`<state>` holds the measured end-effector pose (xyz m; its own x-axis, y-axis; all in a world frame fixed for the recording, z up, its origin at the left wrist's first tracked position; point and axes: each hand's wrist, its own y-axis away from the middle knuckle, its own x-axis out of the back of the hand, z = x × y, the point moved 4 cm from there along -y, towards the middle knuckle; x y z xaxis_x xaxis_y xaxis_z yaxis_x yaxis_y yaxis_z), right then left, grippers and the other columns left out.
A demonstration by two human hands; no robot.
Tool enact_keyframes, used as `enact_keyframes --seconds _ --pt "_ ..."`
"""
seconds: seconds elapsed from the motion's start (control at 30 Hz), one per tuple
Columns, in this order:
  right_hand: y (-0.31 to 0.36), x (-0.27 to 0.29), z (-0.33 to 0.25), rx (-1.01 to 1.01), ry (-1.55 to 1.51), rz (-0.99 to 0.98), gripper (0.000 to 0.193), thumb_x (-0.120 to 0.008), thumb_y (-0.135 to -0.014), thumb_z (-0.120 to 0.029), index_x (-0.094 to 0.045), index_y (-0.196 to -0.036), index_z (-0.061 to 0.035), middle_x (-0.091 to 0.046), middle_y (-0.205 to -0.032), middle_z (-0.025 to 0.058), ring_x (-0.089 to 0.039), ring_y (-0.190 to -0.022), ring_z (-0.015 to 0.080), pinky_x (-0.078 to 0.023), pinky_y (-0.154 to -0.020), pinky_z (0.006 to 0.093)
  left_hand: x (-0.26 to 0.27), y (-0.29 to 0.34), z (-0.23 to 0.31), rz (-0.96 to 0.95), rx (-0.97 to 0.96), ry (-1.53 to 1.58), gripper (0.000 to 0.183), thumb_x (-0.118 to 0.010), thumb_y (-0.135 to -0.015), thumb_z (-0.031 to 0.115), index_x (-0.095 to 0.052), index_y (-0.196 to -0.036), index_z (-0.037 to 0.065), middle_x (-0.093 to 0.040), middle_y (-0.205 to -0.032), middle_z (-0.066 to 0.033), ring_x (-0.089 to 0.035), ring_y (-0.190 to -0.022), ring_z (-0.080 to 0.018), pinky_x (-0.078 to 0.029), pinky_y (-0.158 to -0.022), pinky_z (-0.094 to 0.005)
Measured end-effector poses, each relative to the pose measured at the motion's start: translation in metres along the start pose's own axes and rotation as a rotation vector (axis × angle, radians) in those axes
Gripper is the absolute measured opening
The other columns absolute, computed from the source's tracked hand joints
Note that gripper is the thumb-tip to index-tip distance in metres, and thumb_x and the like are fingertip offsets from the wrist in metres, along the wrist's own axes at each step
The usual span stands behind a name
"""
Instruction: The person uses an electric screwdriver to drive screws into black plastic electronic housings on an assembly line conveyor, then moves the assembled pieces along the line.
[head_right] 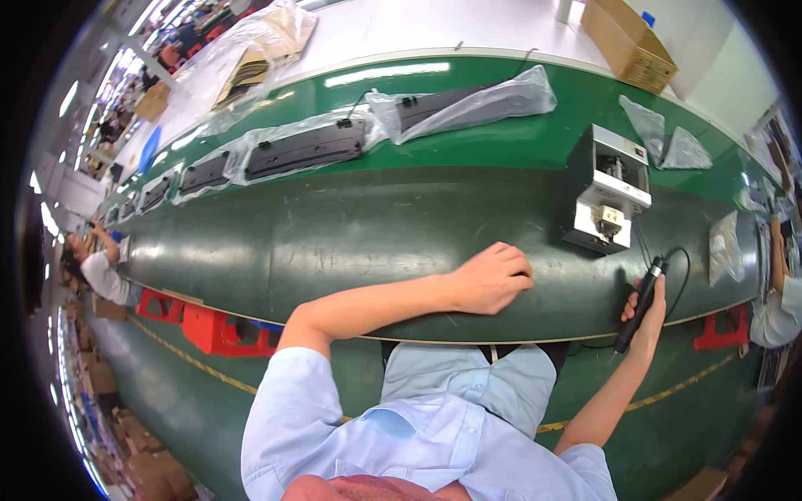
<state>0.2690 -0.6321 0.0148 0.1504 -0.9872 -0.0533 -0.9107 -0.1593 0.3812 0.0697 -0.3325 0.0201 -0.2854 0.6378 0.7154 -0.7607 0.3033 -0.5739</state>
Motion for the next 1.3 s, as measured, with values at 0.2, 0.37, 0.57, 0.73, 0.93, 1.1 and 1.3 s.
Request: enact_keyframes --seconds 0.2,0.37,0.57,0.73,0.93,1.1,1.3 --pt "-0.004 -0.005 0.004 -0.006 0.009 -0.039 0.059 -0.052 -0.101 -0.064 -0.057 -0.113 -0.0059 -0.048 -0.061 0.0001 -0.045 -0.045 0.0103 -0.038 -0.041 0.0272 -0.045 0.013 0.081 -0.08 -0.133 0.175 0.023 -0.069 -0.065 0.021 -0.069 -0.083 0.007 -0.062 -0.1 -0.0098 -0.057 -0.107 -0.0314 -0.041 -0.103 -0.0551" --pt "-0.005 -0.001 0.004 -0.008 0.04 -0.024 0.057 -0.054 -0.101 -0.062 -0.057 -0.113 -0.0062 -0.045 -0.062 -0.0015 -0.043 -0.044 0.0089 -0.037 -0.04 0.0261 -0.104 0.045 0.145 -0.584 -0.185 0.316 0.019 -0.068 -0.078 0.023 -0.07 -0.081 0.005 -0.066 -0.094 -0.0152 -0.067 -0.1 -0.0334 -0.051 -0.089 -0.0544" --pt "-0.008 -0.003 0.004 -0.014 0.077 0.02 0.059 -0.055 -0.099 -0.064 -0.059 -0.108 -0.0064 -0.044 -0.06 -0.0015 -0.045 -0.044 0.0092 -0.038 -0.04 0.0264 -0.13 0.051 0.147 -0.767 -0.043 0.524 0.026 -0.064 -0.089 0.027 -0.069 -0.092 0.001 -0.069 -0.099 -0.0204 -0.069 -0.093 -0.0407 -0.054 -0.079 -0.0546" --pt "-0.004 -0.006 0.002 -0.035 0.079 0.055 0.059 -0.054 -0.099 -0.065 -0.057 -0.107 -0.0063 -0.044 -0.06 -0.0013 -0.043 -0.043 0.0104 -0.037 -0.04 0.028 -0.136 0.062 0.144 -0.852 0.137 0.573 0.047 -0.06 -0.095 0.041 -0.067 -0.106 -0.005 -0.068 -0.109 -0.0274 -0.065 -0.105 -0.0448 -0.053 -0.089 -0.0537" --pt "-0.008 0.0 0.006 -0.042 0.089 0.086 0.058 -0.054 -0.099 -0.065 -0.057 -0.107 -0.0075 -0.044 -0.06 -0.0007 -0.043 -0.041 0.0109 -0.038 -0.039 0.0282 -0.138 0.068 0.138 -0.872 0.19 0.53 0.066 -0.058 -0.096 0.055 -0.065 -0.117 -0.007 -0.067 -0.111 -0.031 -0.063 -0.111 -0.0461 -0.051 -0.094 -0.0535" --pt "-0.01 0.005 0.008 -0.056 0.078 0.108 0.06 -0.055 -0.097 -0.067 -0.057 -0.109 -0.0084 -0.044 -0.059 -0.001 -0.042 -0.041 0.0105 -0.037 -0.038 0.0278 -0.118 0.06 0.131 -0.982 0.229 0.48 0.065 -0.059 -0.094 0.055 -0.066 -0.116 -0.006 -0.072 -0.099 -0.0289 -0.07 -0.095 -0.0452 -0.055 -0.084 -0.0525" --pt "-0.009 -0.005 0.007 -0.051 0.109 0.123 0.061 -0.054 -0.098 -0.068 -0.058 -0.109 -0.0089 -0.043 -0.058 -0.0011 -0.042 -0.041 0.0106 -0.037 -0.037 0.0279 -0.111 0.059 0.128 -0.852 0.172 0.428 0.05 -0.063 -0.089 0.045 -0.07 -0.101 -0.004 -0.074 -0.086 -0.0251 -0.072 -0.083 -0.0439 -0.054 -0.076 -0.0536"
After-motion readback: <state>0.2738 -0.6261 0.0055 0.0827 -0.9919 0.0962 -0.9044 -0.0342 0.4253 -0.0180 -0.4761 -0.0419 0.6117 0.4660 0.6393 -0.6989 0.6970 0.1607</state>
